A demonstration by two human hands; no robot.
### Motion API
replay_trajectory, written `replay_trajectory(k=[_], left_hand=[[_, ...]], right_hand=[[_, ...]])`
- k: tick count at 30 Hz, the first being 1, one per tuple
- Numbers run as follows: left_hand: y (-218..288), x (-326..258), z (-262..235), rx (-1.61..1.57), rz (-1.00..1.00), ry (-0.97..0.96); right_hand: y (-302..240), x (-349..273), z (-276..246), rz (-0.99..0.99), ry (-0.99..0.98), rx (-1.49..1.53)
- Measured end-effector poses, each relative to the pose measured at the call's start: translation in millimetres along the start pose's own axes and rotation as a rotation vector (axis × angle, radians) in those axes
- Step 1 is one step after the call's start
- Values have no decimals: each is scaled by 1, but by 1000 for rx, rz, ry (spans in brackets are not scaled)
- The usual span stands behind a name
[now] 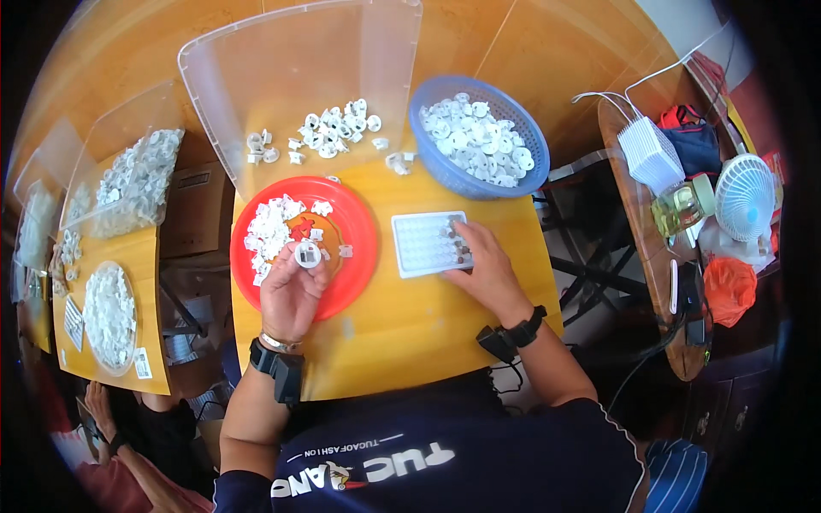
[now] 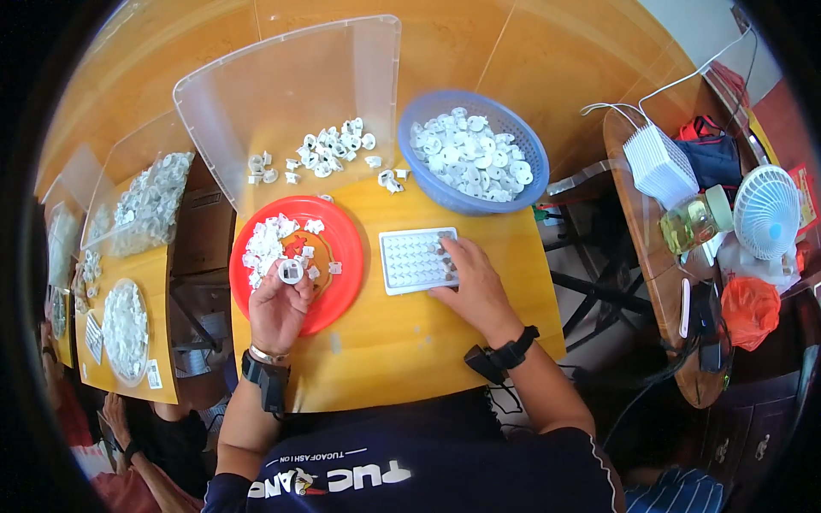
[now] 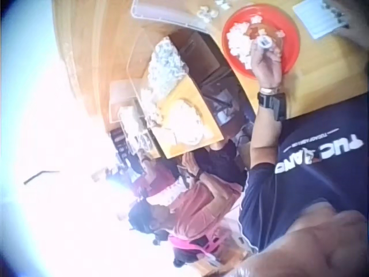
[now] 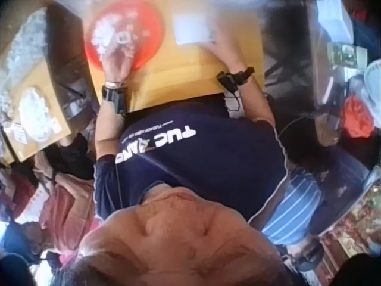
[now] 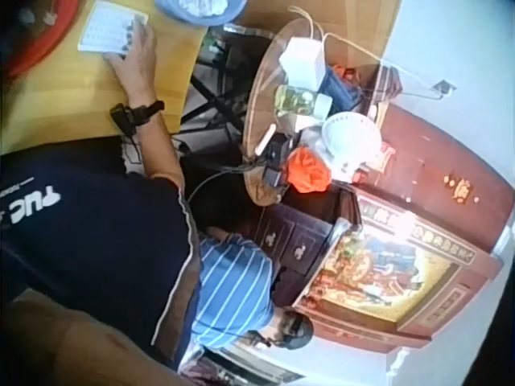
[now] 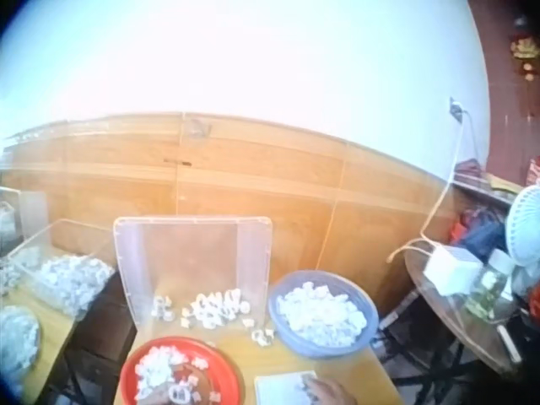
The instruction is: Assembling small white plastic components by hand at a workstation.
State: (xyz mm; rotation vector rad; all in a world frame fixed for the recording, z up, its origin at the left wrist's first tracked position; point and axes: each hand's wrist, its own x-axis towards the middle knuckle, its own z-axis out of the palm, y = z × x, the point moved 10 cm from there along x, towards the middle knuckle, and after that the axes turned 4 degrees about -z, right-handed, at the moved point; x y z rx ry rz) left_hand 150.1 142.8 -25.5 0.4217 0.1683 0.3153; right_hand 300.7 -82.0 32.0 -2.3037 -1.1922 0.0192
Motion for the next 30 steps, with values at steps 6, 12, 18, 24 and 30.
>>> replay_trajectory(k=[6, 12, 18, 24, 30], left_hand=[[-8, -1, 8, -27, -15, 80], [-21, 12, 64, -42, -60, -118], [-33, 25, 46, -82, -70, -161], [-27, 29, 38, -78, -46, -154], [-24, 29, 36, -98, -49, -161]], right_hand=[[-4, 31, 5, -23, 17, 10], [4, 48, -5, -44, 88, 122], [-16, 67, -2, -140, 161, -105], [-5, 72, 9, -135, 182, -51], [-4, 76, 8, -86, 145, 9]])
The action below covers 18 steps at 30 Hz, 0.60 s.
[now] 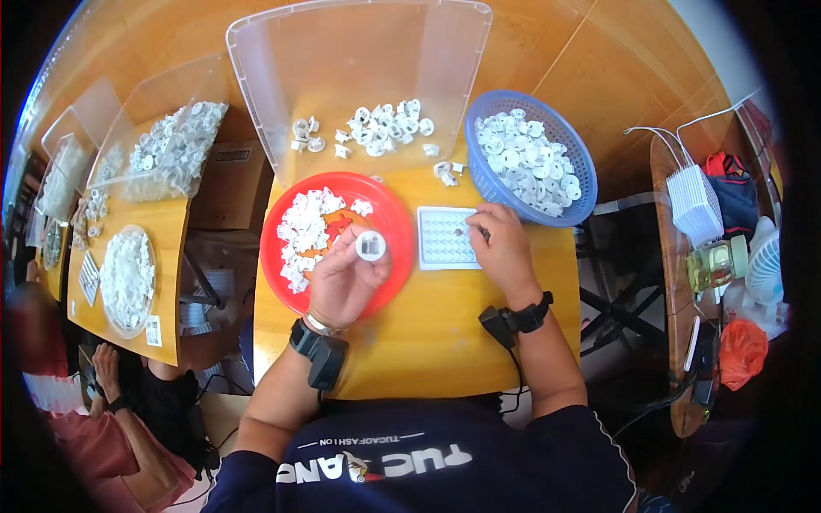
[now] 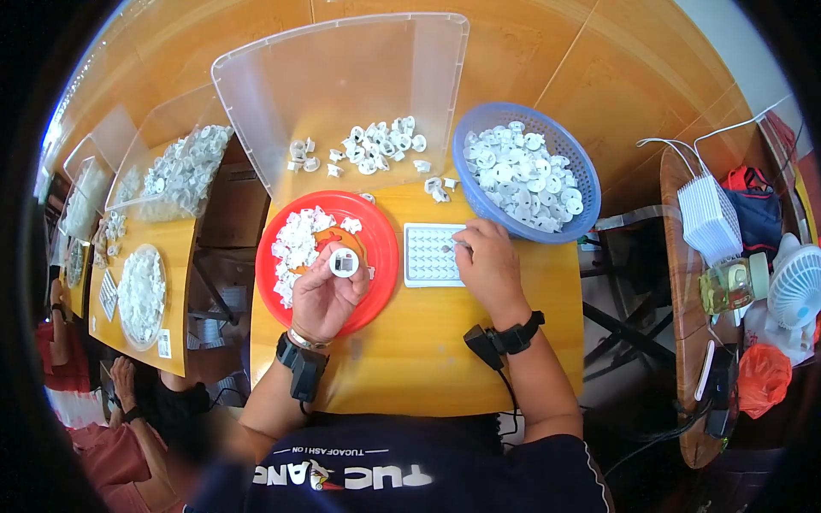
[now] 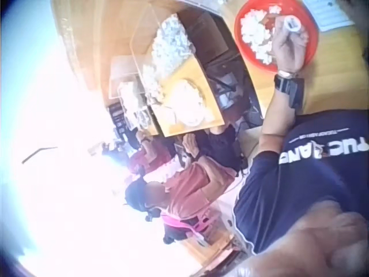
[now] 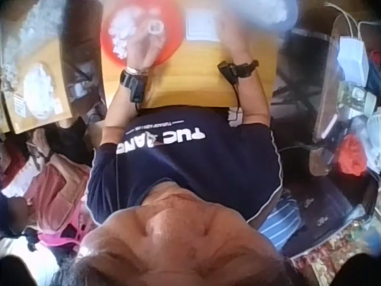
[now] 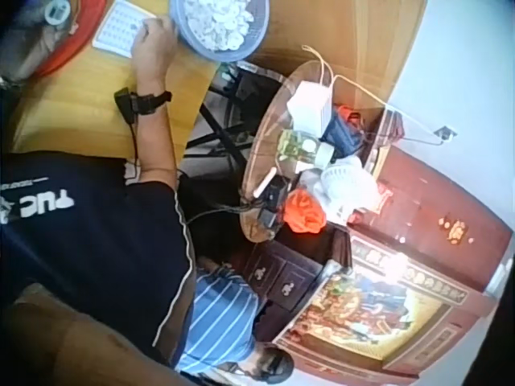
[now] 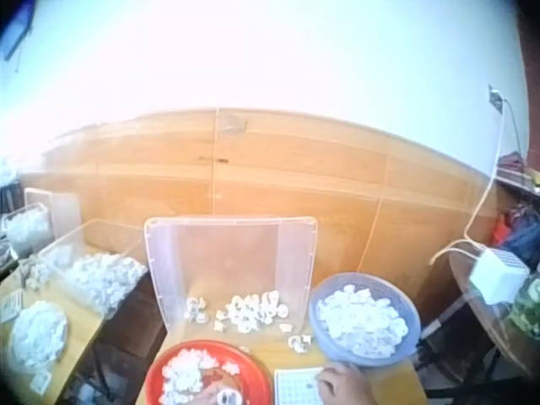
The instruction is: Assembling small white plastic components by hand at a workstation.
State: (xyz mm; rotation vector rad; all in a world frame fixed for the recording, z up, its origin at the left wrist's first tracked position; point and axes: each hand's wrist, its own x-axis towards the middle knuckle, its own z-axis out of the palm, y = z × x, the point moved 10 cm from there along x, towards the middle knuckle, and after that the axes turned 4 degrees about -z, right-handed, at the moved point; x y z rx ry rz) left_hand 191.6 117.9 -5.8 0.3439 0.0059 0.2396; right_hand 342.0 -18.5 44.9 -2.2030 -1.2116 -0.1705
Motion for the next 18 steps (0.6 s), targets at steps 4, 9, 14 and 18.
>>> replay_trajectory(k=[4, 9, 14, 18], left_hand=[[0, -2, -2, -11, 8, 53], [-1, -2, -4, -11, 9, 36], [-2, -1, -4, -6, -17, -34], [-4, -3, -2, -14, -2, 10]], right_hand=[[-8, 3, 10, -53, -3, -13], [-18, 6, 12, -104, 15, -35], [-32, 7, 3, -131, 57, -10], [-63, 9, -2, -4, 98, 426]])
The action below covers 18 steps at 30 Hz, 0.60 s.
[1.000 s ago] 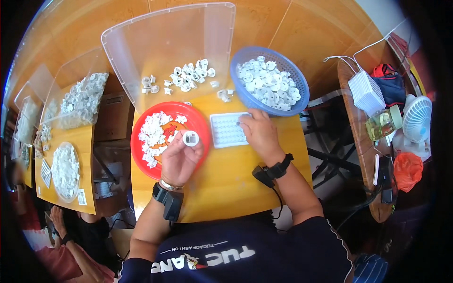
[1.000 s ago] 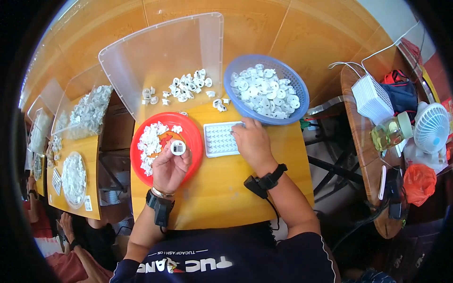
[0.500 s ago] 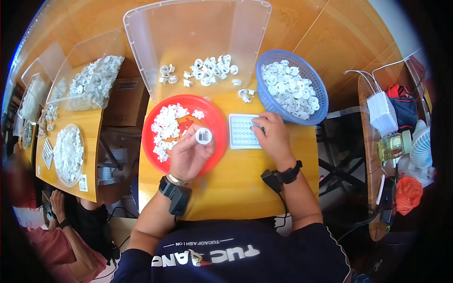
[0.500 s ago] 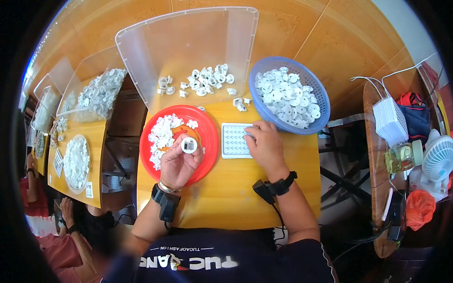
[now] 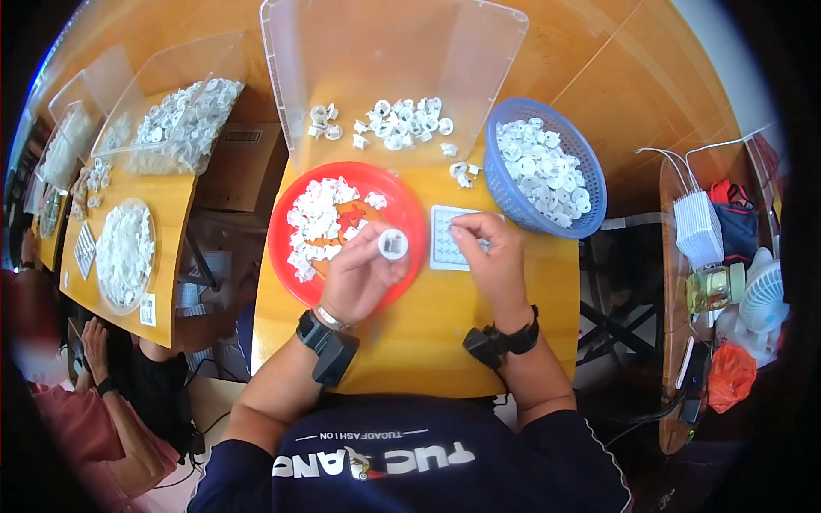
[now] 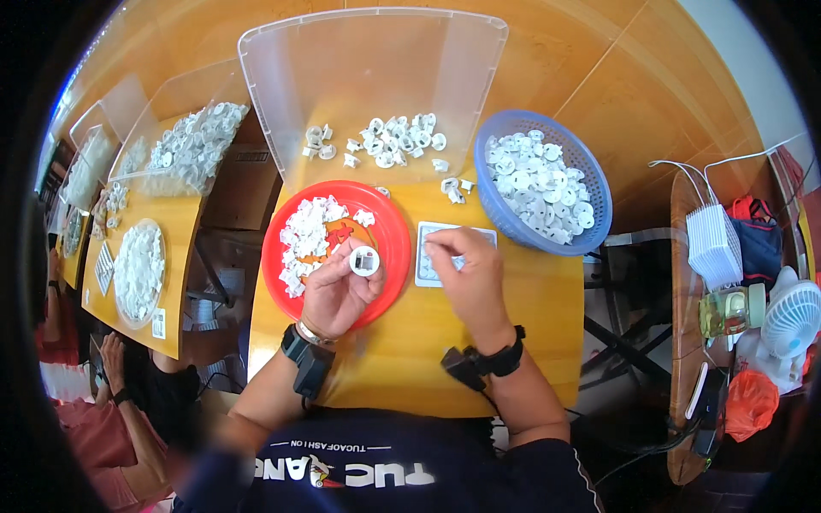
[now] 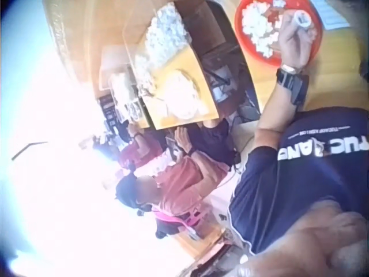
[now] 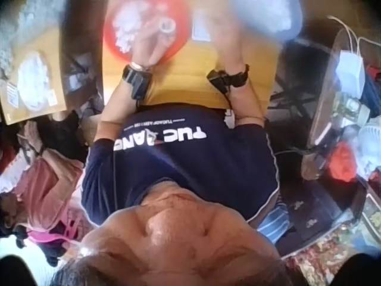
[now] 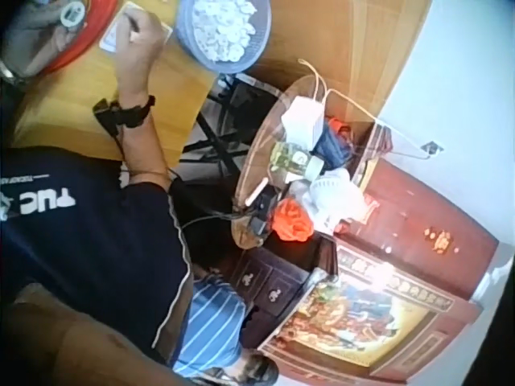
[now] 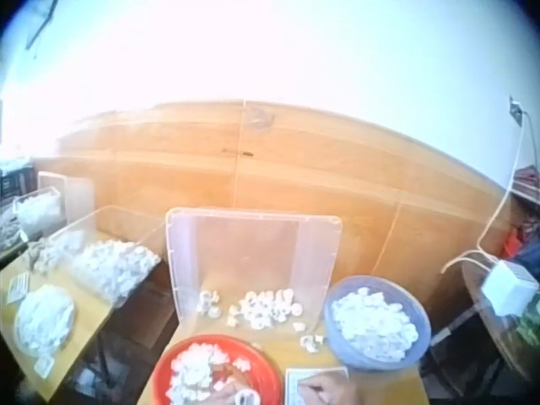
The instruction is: Assembling small white plastic components by hand at a workstation.
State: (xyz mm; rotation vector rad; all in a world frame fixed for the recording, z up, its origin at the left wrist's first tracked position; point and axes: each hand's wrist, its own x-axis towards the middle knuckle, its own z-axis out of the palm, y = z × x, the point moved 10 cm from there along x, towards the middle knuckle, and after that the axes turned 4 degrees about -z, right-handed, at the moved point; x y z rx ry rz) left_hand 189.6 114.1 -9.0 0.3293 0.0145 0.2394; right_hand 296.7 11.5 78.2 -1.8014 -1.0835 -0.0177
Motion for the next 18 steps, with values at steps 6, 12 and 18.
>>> replay_trajectory(k=[6, 12, 18], left_hand=[[1, 1, -1, 78, 11, 23], [1, 0, -2, 204, 32, 63], [-3, 0, -6, 330, 16, 93]], right_hand=[[-44, 0, 29, -100, -66, 155], [-47, -3, 36, -179, -94, 48], [-16, -5, 44, -21, -188, 272]])
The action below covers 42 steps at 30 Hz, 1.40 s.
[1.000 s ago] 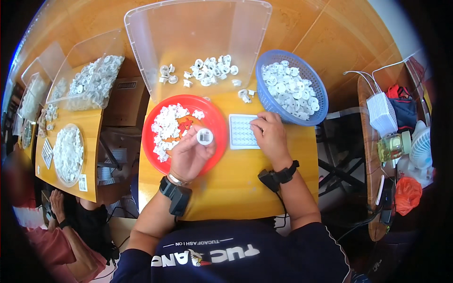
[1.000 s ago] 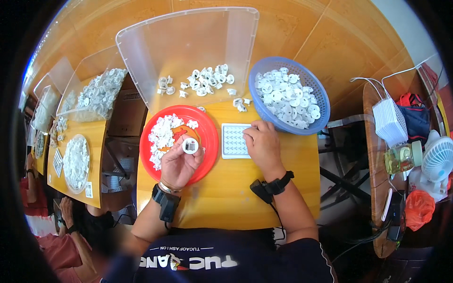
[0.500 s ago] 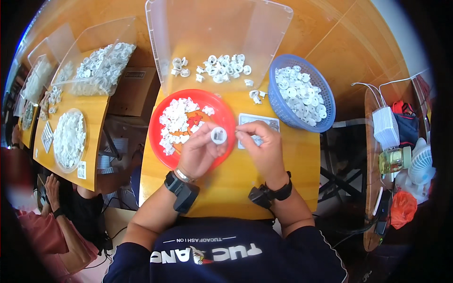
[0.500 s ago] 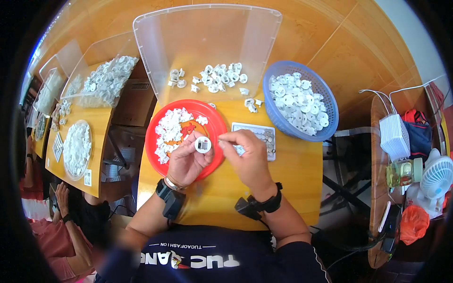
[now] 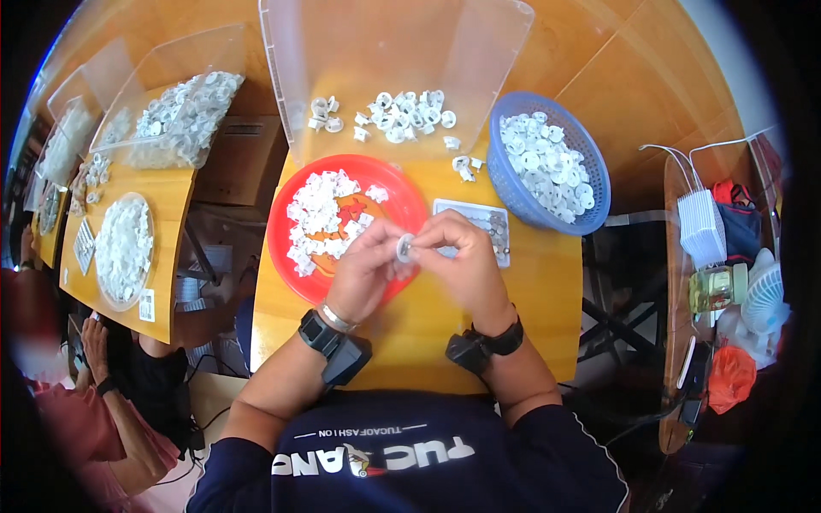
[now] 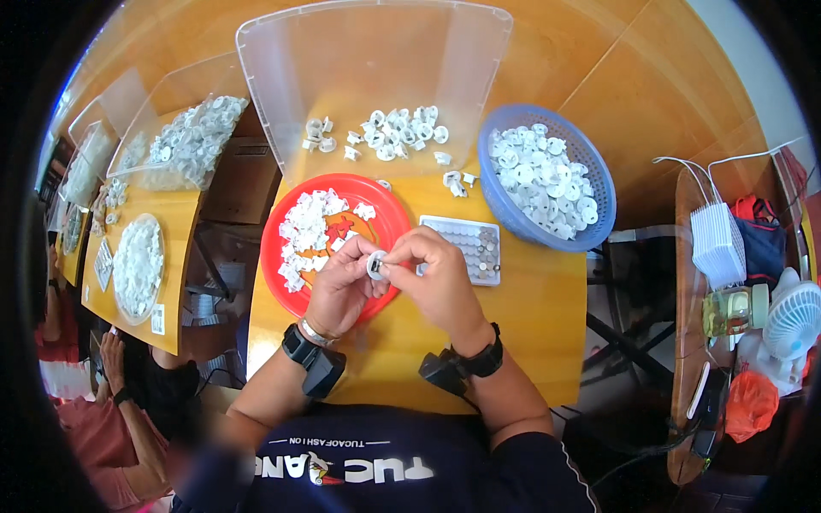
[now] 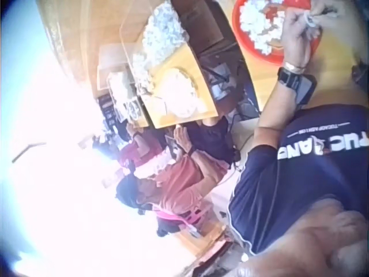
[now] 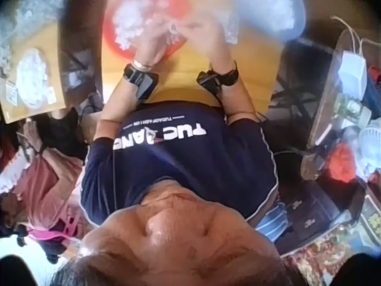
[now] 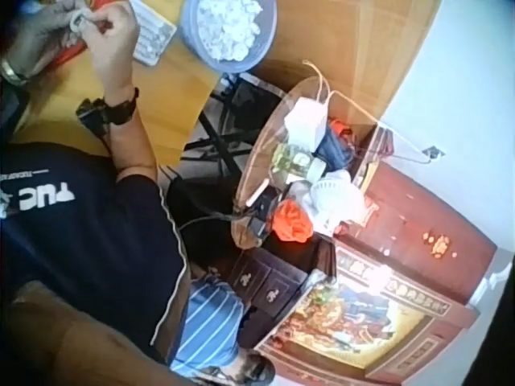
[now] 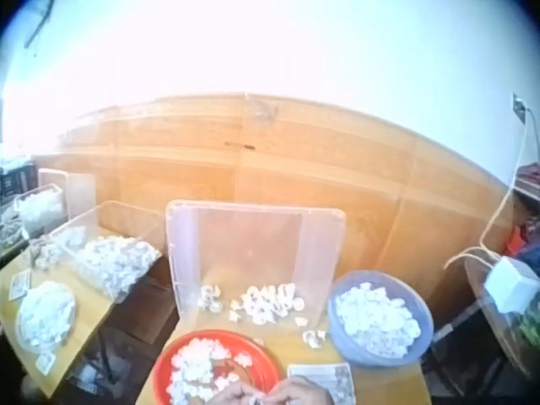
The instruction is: Assembling small white plastic components by hand at a workstation.
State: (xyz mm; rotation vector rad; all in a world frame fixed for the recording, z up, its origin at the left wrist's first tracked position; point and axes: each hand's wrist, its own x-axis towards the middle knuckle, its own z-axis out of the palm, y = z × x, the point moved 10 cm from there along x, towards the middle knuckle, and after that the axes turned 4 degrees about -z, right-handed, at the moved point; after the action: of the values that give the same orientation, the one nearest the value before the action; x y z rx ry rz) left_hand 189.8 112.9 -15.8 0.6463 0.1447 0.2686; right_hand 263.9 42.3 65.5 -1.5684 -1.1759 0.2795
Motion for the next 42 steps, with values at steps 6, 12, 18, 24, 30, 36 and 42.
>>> replay_trajectory(k=[6, 12, 18, 24, 30, 36, 42], left_hand=[[-6, -3, 7, 59, -19, -34], [-4, -4, 9, 154, -32, 13], [-7, -1, 4, -29, -44, 23], [-8, 0, 6, -218, -47, -111], [-7, 1, 5, -245, -40, -106], [-7, 0, 10, -207, -58, -124], [-8, -2, 6, -91, -46, -7]], right_hand=[[35, -10, 18, 401, -137, 580], [44, -17, 29, 537, -183, 758], [60, -21, 39, 579, -174, 821], [54, -21, 38, 575, -185, 849], [49, -18, 33, 513, -170, 775], [56, -20, 31, 531, -113, 772], [53, -22, 32, 588, -110, 743]])
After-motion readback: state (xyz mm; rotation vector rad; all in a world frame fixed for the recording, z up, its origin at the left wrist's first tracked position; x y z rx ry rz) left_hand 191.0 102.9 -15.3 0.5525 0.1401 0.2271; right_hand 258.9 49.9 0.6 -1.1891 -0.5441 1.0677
